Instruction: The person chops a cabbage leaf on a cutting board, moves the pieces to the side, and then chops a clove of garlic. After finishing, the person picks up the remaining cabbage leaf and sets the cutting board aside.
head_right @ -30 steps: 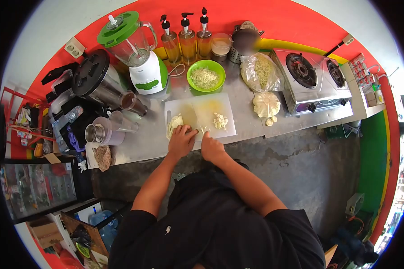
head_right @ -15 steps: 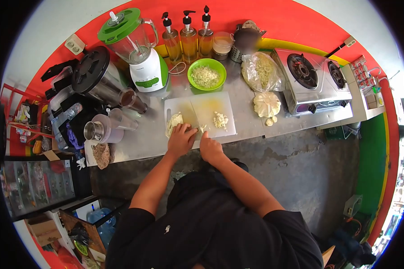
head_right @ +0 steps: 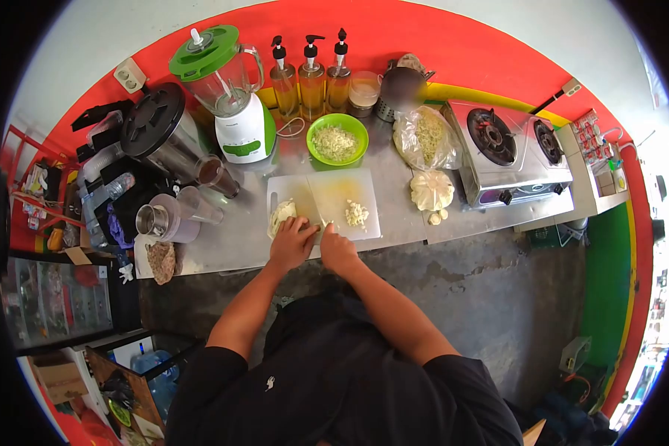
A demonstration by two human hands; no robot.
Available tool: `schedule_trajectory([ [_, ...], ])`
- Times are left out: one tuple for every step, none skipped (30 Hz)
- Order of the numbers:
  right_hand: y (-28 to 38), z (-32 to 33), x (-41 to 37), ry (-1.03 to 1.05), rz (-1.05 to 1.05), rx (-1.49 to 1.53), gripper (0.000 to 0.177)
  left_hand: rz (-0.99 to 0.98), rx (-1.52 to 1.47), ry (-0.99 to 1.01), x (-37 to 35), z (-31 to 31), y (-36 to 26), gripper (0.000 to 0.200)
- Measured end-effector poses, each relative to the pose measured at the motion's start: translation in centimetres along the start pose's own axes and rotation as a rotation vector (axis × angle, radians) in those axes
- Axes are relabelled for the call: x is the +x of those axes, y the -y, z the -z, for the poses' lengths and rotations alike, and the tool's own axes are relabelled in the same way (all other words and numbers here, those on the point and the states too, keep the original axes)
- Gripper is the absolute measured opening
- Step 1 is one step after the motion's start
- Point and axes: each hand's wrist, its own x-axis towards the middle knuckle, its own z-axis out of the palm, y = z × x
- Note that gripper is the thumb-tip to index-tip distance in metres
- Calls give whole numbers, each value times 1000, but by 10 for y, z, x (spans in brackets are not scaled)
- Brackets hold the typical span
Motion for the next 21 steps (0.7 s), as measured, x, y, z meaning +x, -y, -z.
schedule_trajectory([
  [-3, 2, 1, -3, -1, 19, 41, 3, 3, 3, -1, -1, 1, 23],
  [-4, 4, 2, -10, -2, 39, 43, -3, 8, 4, -2, -2, 1, 23],
  [-3, 3, 0, -17, 0, 42, 43, -7, 16, 2, -1, -1, 0, 23],
  [-3, -1, -6, -13, -17, 39, 42, -9, 23, -1, 0, -1, 0, 23],
  [-3, -4, -9, -6, -36, 35, 41, -9, 23, -3, 0, -1, 2, 23],
  [-2, -4, -10, -3, -37, 33, 41, -17, 8, -23, 1, 0, 1, 21],
  [-1, -7, -12, 0, -23, 16, 39, -25, -8, -42, 0, 0, 0, 20],
  [0, -8, -13, 3, -9, 0, 38, -22, -10, -39, 0, -1, -1, 20],
  [-1, -10, -10, 5, -10, 2, 38, -8, -14, -27, 0, 0, -1, 20],
  [-2, -9, -3, -29, -2, 31, 36, 3, -16, -14, 0, 1, -1, 20],
  [-3, -9, 3, -66, 4, 64, 33, -3, -13, -5, 0, 0, -1, 20],
  [-4, -7, 6, -68, -3, 80, 33, 5, -6, -13, 1, -1, -1, 20],
  [-6, -6, 8, -67, 3, 76, 33, 11, 0, -19, 0, -1, -2, 20],
  [-7, -6, 8, -67, 10, 68, 33, -2, 2, -4, 0, -1, -2, 20],
  [-5, -7, 4, -72, 2, 81, 33, 5, 2, -13, 0, -2, -3, 20],
  [-4, -9, -3, -69, -7, 46, 37, 16, 1, -26, 1, -2, -3, 20],
  [-2, -10, -7, -65, -15, 7, 41, 10, 1, -22, 1, -1, -2, 20],
  [-2, -13, -8, -66, -19, 8, 41, 2, -9, -27, 1, -1, -1, 20],
  [-1, -16, -8, -57, -12, -8, 41, -4, -19, -32, 1, -2, 0, 21],
  [-1, -18, -8, -46, -3, -24, 40, -2, -21, -32, 1, -4, 0, 21],
  [-1, -15, -6, -43, -4, -24, 40, -4, -20, -38, 1, -3, -1, 20],
])
